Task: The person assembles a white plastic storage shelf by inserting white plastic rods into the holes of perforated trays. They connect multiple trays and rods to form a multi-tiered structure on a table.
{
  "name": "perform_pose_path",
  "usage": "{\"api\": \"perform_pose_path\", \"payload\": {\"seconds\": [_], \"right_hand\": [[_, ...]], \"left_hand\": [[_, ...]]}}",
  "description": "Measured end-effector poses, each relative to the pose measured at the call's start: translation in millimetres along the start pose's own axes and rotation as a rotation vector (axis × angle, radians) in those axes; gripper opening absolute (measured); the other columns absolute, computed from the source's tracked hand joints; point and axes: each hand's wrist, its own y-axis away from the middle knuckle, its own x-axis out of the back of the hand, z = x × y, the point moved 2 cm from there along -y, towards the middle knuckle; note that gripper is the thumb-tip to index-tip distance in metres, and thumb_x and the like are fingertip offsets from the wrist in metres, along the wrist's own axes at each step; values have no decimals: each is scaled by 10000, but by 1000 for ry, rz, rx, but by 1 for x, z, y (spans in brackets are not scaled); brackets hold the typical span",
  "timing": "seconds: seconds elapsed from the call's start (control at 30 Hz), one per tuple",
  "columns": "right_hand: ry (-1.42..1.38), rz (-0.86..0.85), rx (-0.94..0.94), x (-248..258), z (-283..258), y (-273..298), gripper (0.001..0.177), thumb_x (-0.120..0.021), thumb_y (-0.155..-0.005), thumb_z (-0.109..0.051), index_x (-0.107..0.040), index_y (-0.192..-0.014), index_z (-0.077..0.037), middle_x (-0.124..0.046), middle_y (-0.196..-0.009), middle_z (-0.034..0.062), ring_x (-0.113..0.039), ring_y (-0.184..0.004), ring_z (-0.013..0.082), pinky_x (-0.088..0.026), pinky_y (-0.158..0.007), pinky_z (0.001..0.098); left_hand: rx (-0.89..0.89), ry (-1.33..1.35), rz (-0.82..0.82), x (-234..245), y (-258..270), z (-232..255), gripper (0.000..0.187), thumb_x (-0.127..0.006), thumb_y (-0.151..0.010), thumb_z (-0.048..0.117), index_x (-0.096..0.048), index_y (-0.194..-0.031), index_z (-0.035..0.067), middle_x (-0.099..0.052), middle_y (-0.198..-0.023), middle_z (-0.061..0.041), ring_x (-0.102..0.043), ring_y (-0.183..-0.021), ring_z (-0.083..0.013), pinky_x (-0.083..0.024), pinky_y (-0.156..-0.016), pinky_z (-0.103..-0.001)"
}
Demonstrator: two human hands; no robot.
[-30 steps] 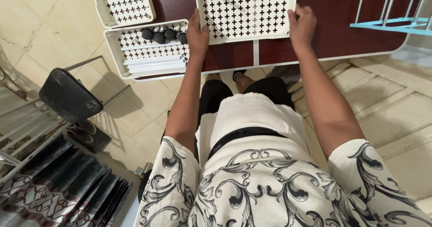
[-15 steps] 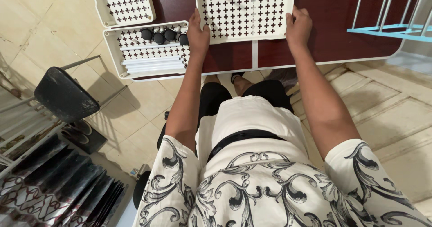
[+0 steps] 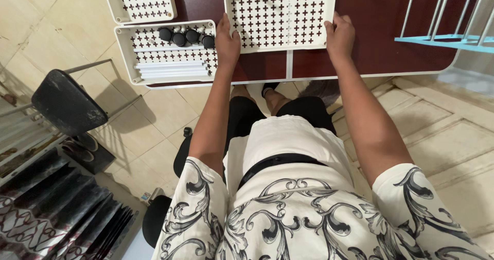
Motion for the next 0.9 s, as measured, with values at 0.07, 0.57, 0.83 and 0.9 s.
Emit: {"api": "perform_pose_path", "payload": {"seconds": [0.07, 0.57, 0.83, 0.9], "right_hand": [[14, 79, 61, -2, -1, 1, 399, -777, -952, -105, -664, -1313, 23, -634, -1050, 164, -650, -912, 313, -530, -807, 422], [-881, 100, -307, 63, -49, -72, 282, -563, -1097, -270, -586, -1255, -37, -731, -984, 73, -710, -776, 178, -540, -657, 340], [-1225, -92, -581, 67, -39, -110, 271, -620, -1086, -282, -618, -1144, -18, -716, -981, 114, -716, -840, 196, -598, -743, 347], [-1313, -120, -599, 62, -35, -114, 302, -612, -1091, -291, -622, -1140, 6, -718, -995, 133, -719, -866, 209, -604, -760, 341]], "left_hand": [[-50, -3, 36, 1, 0, 2, 577, -595, -974, 33, -423, -1522, -30, -494, -1522, -288, -515, -1399, -423, -428, -1179, -420], [-69, 317, 74, 78, -59, 91, 452, -527, -1138, 223, -472, -1573, 113, -701, -1313, -158, -660, -1112, -190, -559, -963, -327], [155, 682, -74, 86, -115, 69, 371, -549, -1103, 359, -751, -1141, 50, -684, -730, -57, -619, -572, -90, -494, -504, -259], [249, 626, -158, 92, -123, 71, 431, -557, -1098, 397, -753, -1065, 15, -670, -689, -84, -597, -507, -124, -497, -468, -281]]}}
